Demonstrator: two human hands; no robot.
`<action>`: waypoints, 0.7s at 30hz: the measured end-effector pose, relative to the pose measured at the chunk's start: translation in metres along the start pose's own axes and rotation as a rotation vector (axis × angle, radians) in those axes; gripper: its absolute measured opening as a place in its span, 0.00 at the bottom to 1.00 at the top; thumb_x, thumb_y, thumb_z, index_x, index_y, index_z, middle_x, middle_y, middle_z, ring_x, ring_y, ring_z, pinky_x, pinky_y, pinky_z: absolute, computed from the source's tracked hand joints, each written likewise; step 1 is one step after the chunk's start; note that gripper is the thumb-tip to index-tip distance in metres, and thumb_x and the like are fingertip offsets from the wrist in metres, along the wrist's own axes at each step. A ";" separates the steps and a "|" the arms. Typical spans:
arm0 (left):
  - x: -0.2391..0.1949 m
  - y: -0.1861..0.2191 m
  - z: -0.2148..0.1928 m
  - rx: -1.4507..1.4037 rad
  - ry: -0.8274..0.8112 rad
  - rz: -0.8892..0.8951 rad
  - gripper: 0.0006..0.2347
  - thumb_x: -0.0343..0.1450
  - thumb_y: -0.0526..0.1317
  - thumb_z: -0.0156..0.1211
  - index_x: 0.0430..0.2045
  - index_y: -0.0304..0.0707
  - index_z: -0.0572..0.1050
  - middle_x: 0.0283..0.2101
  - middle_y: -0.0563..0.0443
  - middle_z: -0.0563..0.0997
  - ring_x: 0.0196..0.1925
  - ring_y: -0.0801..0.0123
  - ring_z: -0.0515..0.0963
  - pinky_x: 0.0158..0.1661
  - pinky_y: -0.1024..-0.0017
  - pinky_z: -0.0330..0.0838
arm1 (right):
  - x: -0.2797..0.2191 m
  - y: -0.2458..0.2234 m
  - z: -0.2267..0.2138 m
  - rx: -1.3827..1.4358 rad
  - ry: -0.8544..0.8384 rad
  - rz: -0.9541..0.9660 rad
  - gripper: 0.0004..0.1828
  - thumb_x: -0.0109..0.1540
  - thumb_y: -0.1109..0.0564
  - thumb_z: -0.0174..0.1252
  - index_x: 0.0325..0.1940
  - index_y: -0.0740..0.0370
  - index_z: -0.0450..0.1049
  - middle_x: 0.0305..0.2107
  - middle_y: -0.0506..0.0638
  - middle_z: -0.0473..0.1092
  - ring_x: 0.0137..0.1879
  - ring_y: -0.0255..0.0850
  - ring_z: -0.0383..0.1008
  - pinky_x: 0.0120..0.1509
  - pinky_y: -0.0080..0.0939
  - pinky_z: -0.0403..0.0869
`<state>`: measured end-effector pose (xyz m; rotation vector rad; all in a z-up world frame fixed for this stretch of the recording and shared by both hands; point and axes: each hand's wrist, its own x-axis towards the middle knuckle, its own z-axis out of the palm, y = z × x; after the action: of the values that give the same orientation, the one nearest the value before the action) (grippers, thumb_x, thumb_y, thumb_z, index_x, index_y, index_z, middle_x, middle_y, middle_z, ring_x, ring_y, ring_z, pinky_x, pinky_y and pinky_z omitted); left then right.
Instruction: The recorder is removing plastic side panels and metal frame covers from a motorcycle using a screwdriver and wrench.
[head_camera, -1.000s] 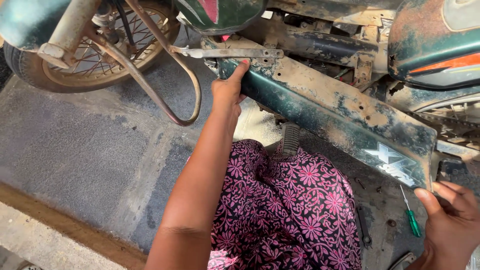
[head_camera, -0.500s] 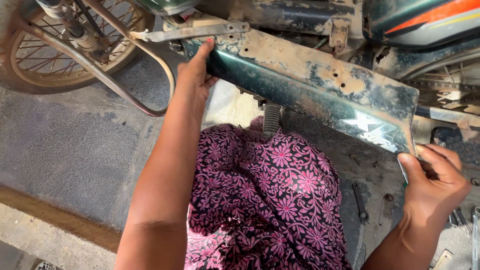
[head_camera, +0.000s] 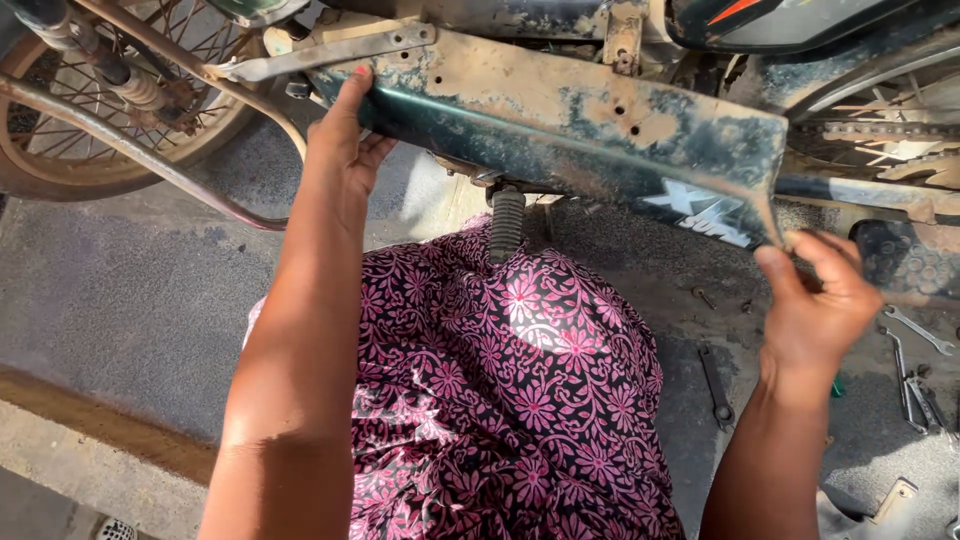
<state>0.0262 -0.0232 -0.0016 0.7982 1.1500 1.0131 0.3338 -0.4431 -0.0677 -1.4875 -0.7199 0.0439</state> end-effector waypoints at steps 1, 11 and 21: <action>-0.001 0.002 0.000 0.006 -0.003 0.003 0.31 0.59 0.51 0.76 0.48 0.24 0.72 0.49 0.35 0.78 0.45 0.49 0.83 0.45 0.55 0.83 | -0.005 -0.005 0.000 0.006 -0.006 0.017 0.18 0.62 0.75 0.70 0.54 0.69 0.81 0.50 0.51 0.74 0.51 0.33 0.74 0.57 0.30 0.74; -0.007 0.016 -0.010 0.123 -0.032 0.008 0.27 0.59 0.53 0.74 0.44 0.31 0.77 0.41 0.43 0.80 0.37 0.58 0.84 0.40 0.60 0.82 | -0.033 -0.044 -0.011 -0.022 -0.060 -0.015 0.17 0.61 0.70 0.75 0.53 0.70 0.80 0.49 0.50 0.73 0.46 0.30 0.72 0.47 0.27 0.68; -0.032 0.011 0.003 0.083 0.067 0.083 0.30 0.59 0.53 0.74 0.47 0.32 0.69 0.43 0.45 0.80 0.37 0.60 0.84 0.39 0.62 0.82 | -0.034 -0.039 -0.011 0.011 -0.058 0.016 0.17 0.60 0.70 0.74 0.52 0.70 0.80 0.49 0.50 0.73 0.45 0.29 0.71 0.47 0.26 0.68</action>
<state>0.0234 -0.0492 0.0204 0.8898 1.2308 1.0736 0.2961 -0.4732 -0.0455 -1.4859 -0.7538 0.1035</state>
